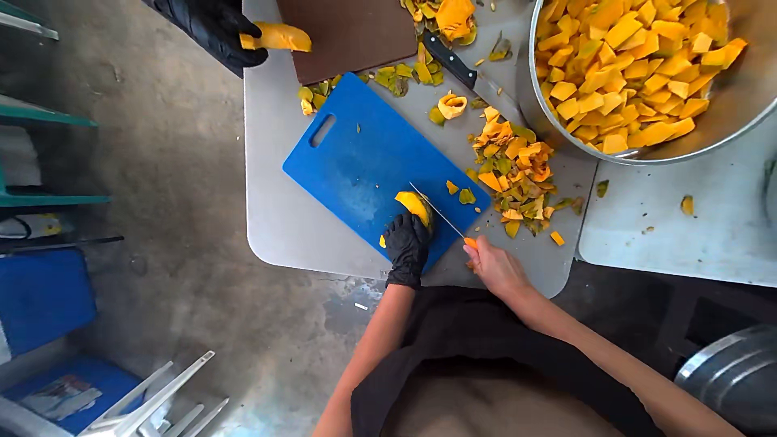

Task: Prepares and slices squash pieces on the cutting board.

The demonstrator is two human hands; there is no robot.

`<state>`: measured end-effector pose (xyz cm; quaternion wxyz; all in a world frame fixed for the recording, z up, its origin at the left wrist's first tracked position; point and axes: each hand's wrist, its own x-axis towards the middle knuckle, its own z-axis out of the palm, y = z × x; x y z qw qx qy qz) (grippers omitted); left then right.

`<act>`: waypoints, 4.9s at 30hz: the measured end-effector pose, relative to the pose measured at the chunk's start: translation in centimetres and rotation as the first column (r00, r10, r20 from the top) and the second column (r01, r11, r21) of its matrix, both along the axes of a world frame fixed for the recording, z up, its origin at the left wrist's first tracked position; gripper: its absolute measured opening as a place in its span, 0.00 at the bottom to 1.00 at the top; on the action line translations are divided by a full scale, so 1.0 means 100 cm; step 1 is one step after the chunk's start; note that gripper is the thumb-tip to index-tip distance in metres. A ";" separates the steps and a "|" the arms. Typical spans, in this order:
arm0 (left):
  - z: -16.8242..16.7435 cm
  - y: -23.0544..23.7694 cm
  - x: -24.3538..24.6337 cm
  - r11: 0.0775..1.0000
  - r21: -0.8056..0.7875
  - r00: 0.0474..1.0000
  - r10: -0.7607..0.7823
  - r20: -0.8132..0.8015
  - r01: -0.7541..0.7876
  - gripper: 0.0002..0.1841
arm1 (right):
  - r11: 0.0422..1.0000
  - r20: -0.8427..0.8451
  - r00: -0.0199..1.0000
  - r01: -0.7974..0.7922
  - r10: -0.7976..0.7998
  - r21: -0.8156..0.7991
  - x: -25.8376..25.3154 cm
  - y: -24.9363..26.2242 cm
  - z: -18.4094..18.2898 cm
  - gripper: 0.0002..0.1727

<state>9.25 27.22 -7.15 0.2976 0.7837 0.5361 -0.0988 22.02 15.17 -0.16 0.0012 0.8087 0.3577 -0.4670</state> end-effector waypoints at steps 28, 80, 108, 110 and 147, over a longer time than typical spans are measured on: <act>-0.008 -0.002 -0.005 1.000 -0.014 0.999 0.014 0.051 -0.013 0.25 | 0.998 0.008 1.000 0.006 -0.006 -0.060 -0.012 0.054 -0.008 0.28; -0.004 -0.005 -0.008 0.997 0.082 0.998 -0.001 0.067 -0.004 0.26 | 0.963 -0.284 0.922 0.232 -0.262 -0.136 0.006 0.049 -0.017 0.40; 0.000 -0.012 -0.002 0.997 0.074 0.999 0.032 0.022 -0.034 0.26 | 0.951 -0.187 0.941 0.250 -0.282 -0.181 0.004 0.009 -0.033 0.42; 0.001 -0.013 -0.001 0.993 0.076 0.995 0.081 0.052 -0.085 0.26 | 0.959 -0.156 0.955 0.225 -0.252 -0.175 0.004 0.015 -0.036 0.41; 0.005 -0.007 -0.023 0.972 0.125 0.853 0.109 0.511 -0.199 0.43 | 0.914 -0.206 0.899 0.402 -0.386 0.044 0.049 0.018 -0.024 0.39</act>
